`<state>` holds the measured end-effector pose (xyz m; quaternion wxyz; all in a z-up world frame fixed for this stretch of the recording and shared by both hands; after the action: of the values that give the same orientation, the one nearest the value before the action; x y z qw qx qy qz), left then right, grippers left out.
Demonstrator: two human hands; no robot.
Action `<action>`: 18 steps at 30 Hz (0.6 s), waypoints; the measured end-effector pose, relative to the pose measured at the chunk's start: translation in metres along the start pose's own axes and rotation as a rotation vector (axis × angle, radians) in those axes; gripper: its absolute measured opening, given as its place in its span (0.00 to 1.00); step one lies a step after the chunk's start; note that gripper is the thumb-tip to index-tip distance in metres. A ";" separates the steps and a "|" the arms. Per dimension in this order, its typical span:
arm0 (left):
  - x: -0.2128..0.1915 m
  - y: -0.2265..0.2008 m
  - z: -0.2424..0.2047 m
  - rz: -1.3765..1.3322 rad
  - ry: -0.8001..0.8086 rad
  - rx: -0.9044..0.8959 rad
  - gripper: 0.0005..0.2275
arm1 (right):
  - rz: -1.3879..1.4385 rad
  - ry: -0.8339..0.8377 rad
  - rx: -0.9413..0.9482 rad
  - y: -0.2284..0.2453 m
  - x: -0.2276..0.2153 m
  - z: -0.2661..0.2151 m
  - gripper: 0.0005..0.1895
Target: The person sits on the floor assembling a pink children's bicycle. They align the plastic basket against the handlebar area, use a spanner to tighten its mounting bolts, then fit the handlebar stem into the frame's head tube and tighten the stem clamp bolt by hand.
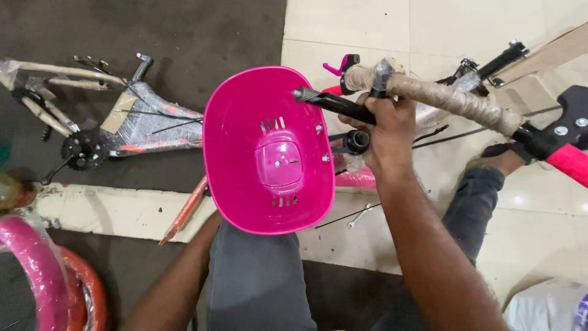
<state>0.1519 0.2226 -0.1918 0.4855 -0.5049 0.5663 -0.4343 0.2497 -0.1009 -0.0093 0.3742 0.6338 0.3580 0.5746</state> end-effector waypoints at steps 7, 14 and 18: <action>-0.082 -0.154 -0.054 -0.129 -0.592 0.485 0.08 | 0.036 0.027 -0.029 -0.018 0.006 0.027 0.07; 0.108 -0.312 -0.042 1.222 -0.071 0.595 0.37 | 0.129 -0.037 -0.082 -0.047 0.013 0.065 0.13; 0.106 -0.282 0.006 1.358 -0.041 0.367 0.28 | 0.232 -0.051 -0.175 -0.052 0.001 0.095 0.12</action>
<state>0.1978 0.0856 0.0730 0.7373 0.0420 0.6646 -0.1140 0.3428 -0.0817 -0.0608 0.3680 0.6503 0.2214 0.6266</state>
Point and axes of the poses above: each hand's wrist, its own z-axis towards the middle knuckle, its own x-axis out of the palm, y = z × x, the point moved 10 cm from there along z, towards the middle knuckle, and after that the axes turned 4 degrees about x, right-handed, at the moved point
